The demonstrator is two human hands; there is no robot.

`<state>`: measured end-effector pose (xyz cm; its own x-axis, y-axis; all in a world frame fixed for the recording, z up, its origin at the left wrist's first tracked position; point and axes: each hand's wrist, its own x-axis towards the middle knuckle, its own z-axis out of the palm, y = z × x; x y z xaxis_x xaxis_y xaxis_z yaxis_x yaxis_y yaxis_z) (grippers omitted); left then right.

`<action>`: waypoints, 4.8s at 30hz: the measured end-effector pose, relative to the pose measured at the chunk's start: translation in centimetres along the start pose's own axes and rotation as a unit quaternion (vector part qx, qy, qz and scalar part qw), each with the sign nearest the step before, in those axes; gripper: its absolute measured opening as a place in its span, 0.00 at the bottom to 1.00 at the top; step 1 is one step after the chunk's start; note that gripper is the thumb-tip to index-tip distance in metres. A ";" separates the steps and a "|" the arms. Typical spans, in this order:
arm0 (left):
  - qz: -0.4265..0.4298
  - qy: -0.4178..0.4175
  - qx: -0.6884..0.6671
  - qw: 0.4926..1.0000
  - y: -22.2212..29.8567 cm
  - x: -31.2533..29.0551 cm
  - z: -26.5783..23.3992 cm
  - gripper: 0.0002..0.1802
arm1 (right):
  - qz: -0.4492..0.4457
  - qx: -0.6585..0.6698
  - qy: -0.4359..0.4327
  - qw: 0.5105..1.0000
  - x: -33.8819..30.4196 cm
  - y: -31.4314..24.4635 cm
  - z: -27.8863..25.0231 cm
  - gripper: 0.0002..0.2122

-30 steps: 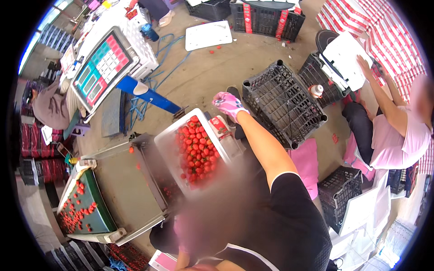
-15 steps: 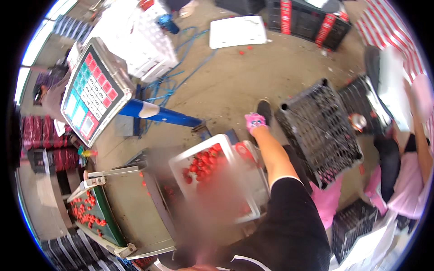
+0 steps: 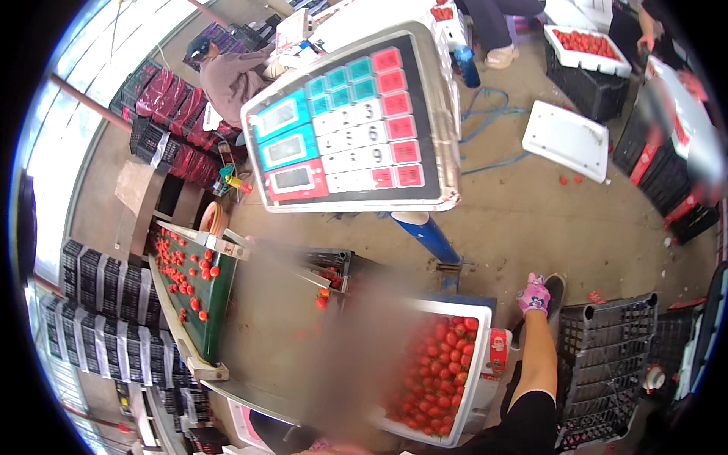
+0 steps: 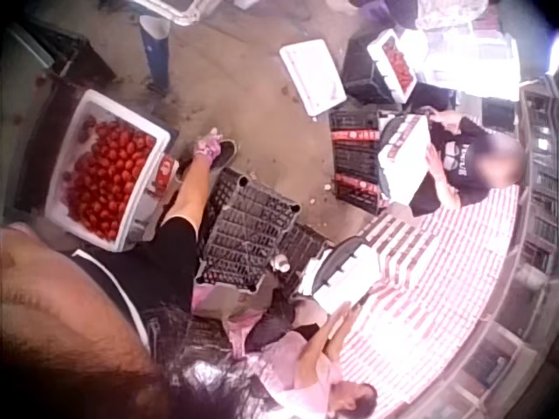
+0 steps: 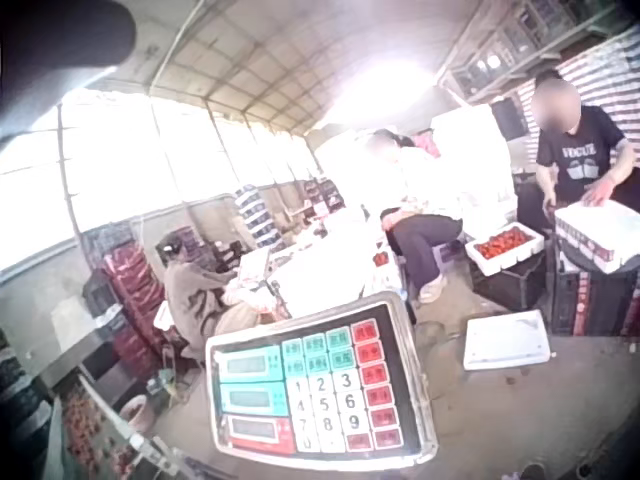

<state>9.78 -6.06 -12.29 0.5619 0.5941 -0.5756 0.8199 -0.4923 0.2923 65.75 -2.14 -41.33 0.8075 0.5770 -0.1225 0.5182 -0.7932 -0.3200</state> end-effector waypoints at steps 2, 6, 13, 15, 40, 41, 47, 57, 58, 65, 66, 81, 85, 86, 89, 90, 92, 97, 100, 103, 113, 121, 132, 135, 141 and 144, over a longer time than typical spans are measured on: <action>0.005 0.012 -0.004 1.000 0.2 -0.6 0.2 0.13 | 0.044 0.078 -0.076 0.993 0.4 -2.2 -5.0 0.12; 0.049 0.062 -0.019 0.997 -0.7 -2.5 1.6 0.13 | 0.047 0.233 -0.171 0.956 -1.4 -7.8 -14.1 0.06; 0.130 0.086 -0.051 0.986 0.8 -4.5 0.6 0.15 | -0.183 0.400 -0.296 0.848 -10.0 -11.8 -19.2 0.07; 0.208 0.142 -0.087 0.964 1.9 -6.7 -1.6 0.15 | -0.262 0.183 -0.151 0.936 -15.7 -15.0 -21.9 0.13; 0.039 0.616 0.113 0.779 -10.1 -9.4 -27.2 0.19 | 0.147 0.549 -0.131 0.812 -18.3 5.4 -19.0 0.09; 0.006 0.611 0.105 0.784 -10.9 -9.1 -29.0 0.21 | 0.156 0.536 -0.143 0.817 -18.3 5.0 -19.0 0.10; -0.268 0.453 0.081 0.846 -20.6 -4.5 -35.9 0.33 | 0.146 0.488 -0.186 0.840 -17.8 3.6 -18.8 0.08; -0.154 0.304 -0.055 0.938 -17.9 -1.4 -38.6 0.20 | 0.029 0.366 -0.208 0.907 -18.1 1.4 -19.0 0.04; -0.135 0.289 -0.146 0.936 -18.0 -0.9 -39.4 0.19 | 0.017 0.332 -0.210 0.919 -18.3 1.1 -18.9 0.04; -0.230 0.504 -0.022 0.832 -27.6 4.9 -41.2 0.33 | -0.019 0.218 -0.232 0.948 -19.9 -4.5 -20.9 0.03; -0.234 0.473 -0.059 0.847 -28.4 6.0 -41.2 0.35 | -0.073 0.206 -0.202 0.955 -19.3 -2.8 -19.4 0.03; -0.064 0.378 -0.012 0.924 -14.0 13.6 -40.1 0.27 | -0.059 0.186 -0.172 0.966 -19.1 -1.1 -18.4 0.05; 0.068 0.341 -0.057 0.936 -11.7 13.3 -35.7 0.24 | 0.004 0.213 -0.200 0.956 -18.9 -1.0 -18.8 0.06; 0.097 0.335 -0.087 0.933 -10.8 13.0 -34.1 0.24 | -0.025 0.194 -0.180 0.964 -18.9 -1.0 -18.9 0.06; 0.061 0.211 -0.294 0.930 -8.0 10.0 -28.3 0.29 | -0.099 0.147 -0.111 0.978 -19.2 -1.4 -19.0 0.07; 0.041 0.158 -0.357 0.920 -7.5 8.8 -26.5 0.32 | -0.107 0.141 -0.100 0.979 -19.4 -2.2 -18.9 0.07; -0.044 0.013 -0.605 0.795 -5.4 5.2 -23.8 0.36 | -0.119 0.127 -0.077 0.982 -20.1 -4.8 -19.6 0.08; -0.205 -0.013 -0.715 0.668 -5.6 3.6 -17.0 0.27 | -0.266 0.310 -0.095 0.908 -22.3 -20.7 -22.2 0.12; -0.127 -0.005 -0.815 0.566 -6.9 4.4 -14.5 0.26 | -0.393 0.230 -0.138 0.880 -23.6 -29.9 -24.0 0.14; -0.021 -0.075 -0.853 0.516 -9.6 6.5 -12.6 0.25 | -0.494 0.289 -0.004 0.820 -25.1 -36.8 -22.3 0.14; 0.073 0.076 -0.884 0.454 -0.7 12.1 -16.5 0.19 | -0.426 -0.002 -0.030 0.904 -23.0 -42.1 -20.3 0.26; 0.116 0.066 -0.922 0.365 -1.8 18.7 -20.9 0.18 | -0.362 0.086 -0.120 0.920 -22.0 -45.1 -20.6 0.27; 0.126 0.115 -0.886 0.432 -5.2 21.8 -22.8 0.19 | -0.268 0.275 -0.133 0.914 -23.8 -46.1 -22.1 0.19; 0.074 0.113 -0.871 0.472 -2.4 19.7 -20.8 0.19 | -0.248 0.317 -0.120 0.907 -24.8 -43.4 -19.9 0.15; 0.089 0.167 -0.765 0.616 4.0 9.8 -20.6 0.19 | -0.367 0.461 0.078 0.804 -29.5 -38.8 -21.5 0.18; 0.074 0.100 -0.817 0.564 8.8 8.1 -21.3 0.18 | -0.238 0.568 0.014 0.788 -31.0 -36.0 -26.6 0.13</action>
<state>23.92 7.98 1.85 0.5051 0.7630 -0.4034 -0.3213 0.6000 0.7326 29.57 3.37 -1.03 0.6116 0.7395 0.2812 0.1911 0.2068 -0.9595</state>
